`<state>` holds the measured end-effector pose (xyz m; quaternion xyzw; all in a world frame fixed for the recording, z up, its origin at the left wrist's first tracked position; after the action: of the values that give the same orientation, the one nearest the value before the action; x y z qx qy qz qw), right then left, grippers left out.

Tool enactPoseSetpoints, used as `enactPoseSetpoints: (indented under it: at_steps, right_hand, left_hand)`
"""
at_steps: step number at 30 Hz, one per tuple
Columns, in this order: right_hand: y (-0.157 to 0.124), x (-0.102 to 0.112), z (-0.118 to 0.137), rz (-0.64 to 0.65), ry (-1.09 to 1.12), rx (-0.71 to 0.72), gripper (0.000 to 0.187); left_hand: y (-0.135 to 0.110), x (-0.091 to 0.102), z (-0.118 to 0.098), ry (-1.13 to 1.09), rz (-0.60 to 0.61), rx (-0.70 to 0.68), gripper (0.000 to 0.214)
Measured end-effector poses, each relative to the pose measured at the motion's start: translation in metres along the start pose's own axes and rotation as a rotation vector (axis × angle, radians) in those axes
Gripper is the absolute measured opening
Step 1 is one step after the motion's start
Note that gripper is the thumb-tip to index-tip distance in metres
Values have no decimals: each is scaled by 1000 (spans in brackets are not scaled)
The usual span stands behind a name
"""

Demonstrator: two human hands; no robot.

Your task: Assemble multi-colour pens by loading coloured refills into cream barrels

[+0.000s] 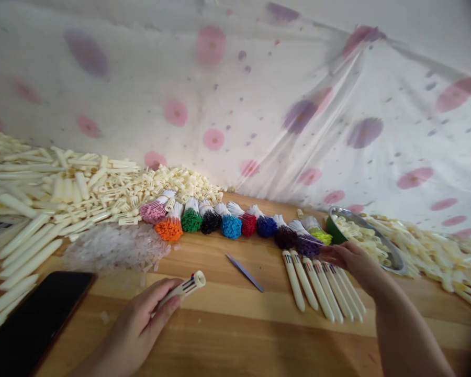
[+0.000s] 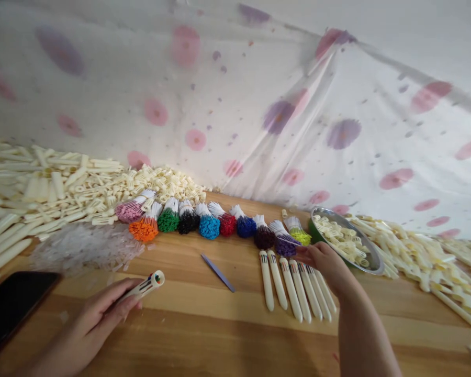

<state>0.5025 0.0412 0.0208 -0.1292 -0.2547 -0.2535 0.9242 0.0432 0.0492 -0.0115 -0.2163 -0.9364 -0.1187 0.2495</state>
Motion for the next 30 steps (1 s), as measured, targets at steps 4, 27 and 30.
enactPoseSetpoints:
  at_steps: [4,27,30]
  right_hand:
    - [-27,19,30,-48,80,32,17]
    - [-170,-121,151,362,-458,840,22]
    - [-170,-123,149,399,-459,829,23]
  left_hand:
    - [-1,-6,5,-94,60,39,27]
    - [1,-5,-5,-87,89,-3,26]
    - [0,-5,-6,-66,94,-22,26]
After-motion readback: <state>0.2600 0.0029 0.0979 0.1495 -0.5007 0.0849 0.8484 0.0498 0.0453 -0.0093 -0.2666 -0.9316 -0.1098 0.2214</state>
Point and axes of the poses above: each hand's wrist, its own y-axis towards the middle knuckle, its own x-axis out of the back of the hand, z = x × y, the point moved 7 cm from there along y, towards the middle knuckle, and after that the axes turned 9 degrees about z, right-handed, at the moved point
